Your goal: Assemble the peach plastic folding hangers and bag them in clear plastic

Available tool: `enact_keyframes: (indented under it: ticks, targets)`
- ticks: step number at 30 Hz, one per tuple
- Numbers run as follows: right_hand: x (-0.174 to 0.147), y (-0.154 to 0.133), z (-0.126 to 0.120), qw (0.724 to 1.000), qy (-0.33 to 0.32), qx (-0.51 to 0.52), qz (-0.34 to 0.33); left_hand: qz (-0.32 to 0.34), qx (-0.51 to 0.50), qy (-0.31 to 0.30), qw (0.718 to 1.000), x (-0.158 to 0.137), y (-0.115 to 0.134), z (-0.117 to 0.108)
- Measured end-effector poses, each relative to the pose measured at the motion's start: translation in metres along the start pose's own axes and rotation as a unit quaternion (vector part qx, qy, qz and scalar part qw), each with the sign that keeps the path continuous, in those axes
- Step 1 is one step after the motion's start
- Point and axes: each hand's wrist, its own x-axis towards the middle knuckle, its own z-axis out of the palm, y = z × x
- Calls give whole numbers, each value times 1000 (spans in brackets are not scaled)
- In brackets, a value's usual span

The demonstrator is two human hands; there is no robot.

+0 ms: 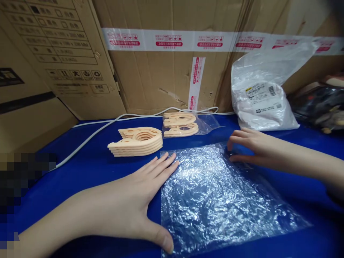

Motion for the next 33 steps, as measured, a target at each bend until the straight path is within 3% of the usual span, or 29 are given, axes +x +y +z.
enact_keyframes:
  ticks: [3, 9, 12, 15, 18, 25, 33]
  targets:
    - [-2, -6, -2, 1000, 0, -9, -2, -7, 15, 10, 1000, -3, 1, 0]
    - [0, -23, -5, 994, 82, -53, -48, -14, 13, 35, 999, -6, 1, 1]
    - [1, -30, -9, 993, 109, -24, -33, -16, 18, 33, 999, -3, 3, 0]
    - [2, -38, -13, 995, 36, 88, -21, -7, 25, 33, 999, -3, 5, -2]
    - [2, -45, -14, 983, -46, 169, -61, -1, 25, 23, 999, -4, 6, -4]
    - [-1, -57, 4, 977, -57, 140, -148, 16, 25, 23, 999, -5, 6, -4]
    - [0, -66, 18, 971, -53, 158, -173, 20, -40, 8, 999, -5, 7, -7]
